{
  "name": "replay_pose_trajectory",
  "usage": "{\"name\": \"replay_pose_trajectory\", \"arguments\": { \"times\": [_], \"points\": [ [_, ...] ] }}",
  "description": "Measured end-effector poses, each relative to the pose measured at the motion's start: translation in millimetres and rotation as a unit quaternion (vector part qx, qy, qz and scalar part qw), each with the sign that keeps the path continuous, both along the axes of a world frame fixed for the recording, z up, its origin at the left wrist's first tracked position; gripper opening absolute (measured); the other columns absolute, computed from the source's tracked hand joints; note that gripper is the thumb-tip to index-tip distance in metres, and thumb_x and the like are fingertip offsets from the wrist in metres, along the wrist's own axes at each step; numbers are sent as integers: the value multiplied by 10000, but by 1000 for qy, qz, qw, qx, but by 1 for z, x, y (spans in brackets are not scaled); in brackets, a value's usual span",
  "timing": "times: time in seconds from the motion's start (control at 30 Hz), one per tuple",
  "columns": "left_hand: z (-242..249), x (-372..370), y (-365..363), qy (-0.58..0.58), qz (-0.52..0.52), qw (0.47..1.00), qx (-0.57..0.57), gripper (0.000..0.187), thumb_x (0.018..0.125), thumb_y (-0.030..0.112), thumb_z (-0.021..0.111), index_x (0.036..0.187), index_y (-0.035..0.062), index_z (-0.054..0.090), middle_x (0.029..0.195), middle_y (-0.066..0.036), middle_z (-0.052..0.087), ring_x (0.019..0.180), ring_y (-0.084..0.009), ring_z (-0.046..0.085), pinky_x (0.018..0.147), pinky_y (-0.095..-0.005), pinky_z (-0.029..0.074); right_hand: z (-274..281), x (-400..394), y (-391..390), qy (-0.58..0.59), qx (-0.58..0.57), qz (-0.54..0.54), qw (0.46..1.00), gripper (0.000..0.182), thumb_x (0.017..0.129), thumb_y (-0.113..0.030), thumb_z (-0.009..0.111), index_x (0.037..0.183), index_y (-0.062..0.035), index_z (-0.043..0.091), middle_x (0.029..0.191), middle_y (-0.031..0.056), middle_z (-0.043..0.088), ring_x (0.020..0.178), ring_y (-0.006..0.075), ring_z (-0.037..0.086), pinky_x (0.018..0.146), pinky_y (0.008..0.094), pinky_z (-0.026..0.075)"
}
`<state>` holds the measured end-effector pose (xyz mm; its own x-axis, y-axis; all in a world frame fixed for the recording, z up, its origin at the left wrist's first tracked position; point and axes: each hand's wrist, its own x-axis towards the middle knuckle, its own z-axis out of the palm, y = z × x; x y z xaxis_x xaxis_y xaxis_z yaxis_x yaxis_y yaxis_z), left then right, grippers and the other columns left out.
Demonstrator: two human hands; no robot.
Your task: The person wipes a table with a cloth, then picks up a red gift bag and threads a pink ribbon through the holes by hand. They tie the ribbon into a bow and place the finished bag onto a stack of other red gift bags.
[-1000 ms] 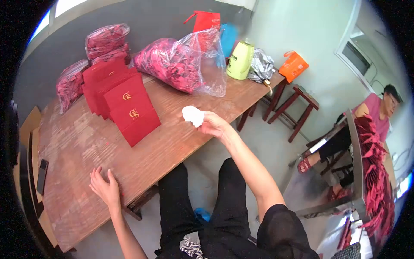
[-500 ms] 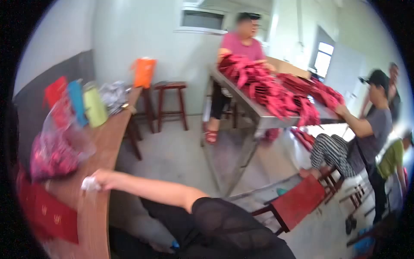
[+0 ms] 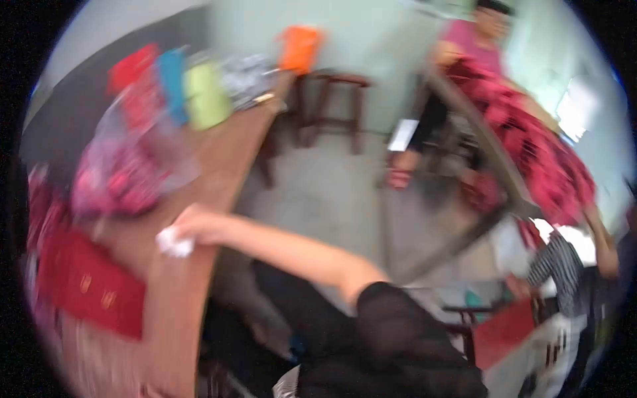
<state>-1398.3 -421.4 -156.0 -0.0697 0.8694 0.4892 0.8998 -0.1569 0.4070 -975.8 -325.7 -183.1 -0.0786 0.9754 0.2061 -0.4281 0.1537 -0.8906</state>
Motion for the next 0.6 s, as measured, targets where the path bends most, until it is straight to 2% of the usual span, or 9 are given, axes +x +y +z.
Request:
{"name": "replay_pose_trajectory", "arguments": {
  "times": [0.03, 0.07, 0.13, 0.17, 0.23, 0.33, 0.4, 0.5, 0.6],
  "points": [
    [-72, -54, 38, -131, -57, 990, -1, 303, 869, 210, 627, 1055, -30, 613, 1051, -186, 621, 980, -314, 586, 880, -400, 453, 23, -1, -12, -150, -51, -51, 986, 220, 777, -57, 668, 963, 60, 662, 882, 105, 678, 795, 180, 647, 719, 322, 524],
    [-64, -40, 22, -21, 21, 998, 48, 279, 866, 169, 624, 1052, -39, 607, 1064, -188, 617, 1020, -308, 573, 922, -392, 433, 26, -1, -7, -153, -58, -22, 986, 231, 788, -56, 657, 992, 51, 654, 900, 93, 673, 824, 166, 643, 754, 308, 514],
    [-55, -28, 8, -22, 37, 998, 44, 269, 864, 138, 610, 1065, -39, 596, 1177, -188, 569, 1138, -309, 510, 957, -388, 401, 32, 6, -4, -215, -100, -43, 971, 233, 824, -85, 637, 1017, 44, 651, 921, 84, 672, 829, 153, 637, 756, 298, 507],
    [-41, -15, 3, -52, 60, 997, 14, 270, 842, 136, 621, 1088, 25, 598, 1246, -194, 524, 1162, -338, 476, 997, -425, 350, 38, 7, -1, -265, -95, -48, 958, 230, 832, -99, 638, 1016, 38, 653, 929, 78, 671, 841, 148, 634, 764, 294, 499],
    [-37, -11, 1, -51, 78, 996, -4, 272, 836, 133, 616, 1093, 45, 588, 1280, -187, 500, 1220, -342, 433, 1042, -451, 283, 40, 13, 11, -273, -117, -60, 953, 214, 812, -108, 656, 990, 10, 660, 904, 54, 660, 843, 121, 608, 773, 263, 477],
    [-32, -5, 0, -62, 92, 994, -23, 293, 830, 123, 612, 1112, 55, 575, 1284, -176, 500, 1257, -347, 402, 1065, -456, 241, 32, 15, 30, -388, -49, -135, 910, 189, 744, -122, 651, 879, 9, 642, 860, 72, 662, 843, 136, 605, 746, 294, 481],
    [-35, -8, 2, -58, 71, 996, -14, 288, 831, 118, 603, 1110, 53, 576, 1287, -178, 498, 1252, -347, 406, 1065, -459, 236, 25, 15, 40, -484, -3, -179, 856, 180, 793, -144, 643, 905, -3, 632, 835, 61, 652, 810, 127, 599, 732, 288, 481],
    [-40, -11, 2, -35, 59, 998, -7, 287, 835, 97, 589, 1116, 40, 575, 1289, -188, 495, 1234, -345, 420, 1041, -461, 265, 10, 5, 43, -589, 77, -277, 755, 157, 794, -143, 622, 904, -31, 626, 909, 207, 603, 888, 354, 596, 769, 383, 482],
    [-40, -11, 1, -22, 57, 998, -7, 301, 841, 107, 596, 1129, 23, 570, 1289, -193, 492, 1214, -340, 432, 1018, -430, 305, -4, -14, 43, -622, 119, -336, 697, 96, 762, -84, 602, 824, -10, 596, 889, 188, 546, 870, 358, 562, 745, 430, 473]
  ]
}}
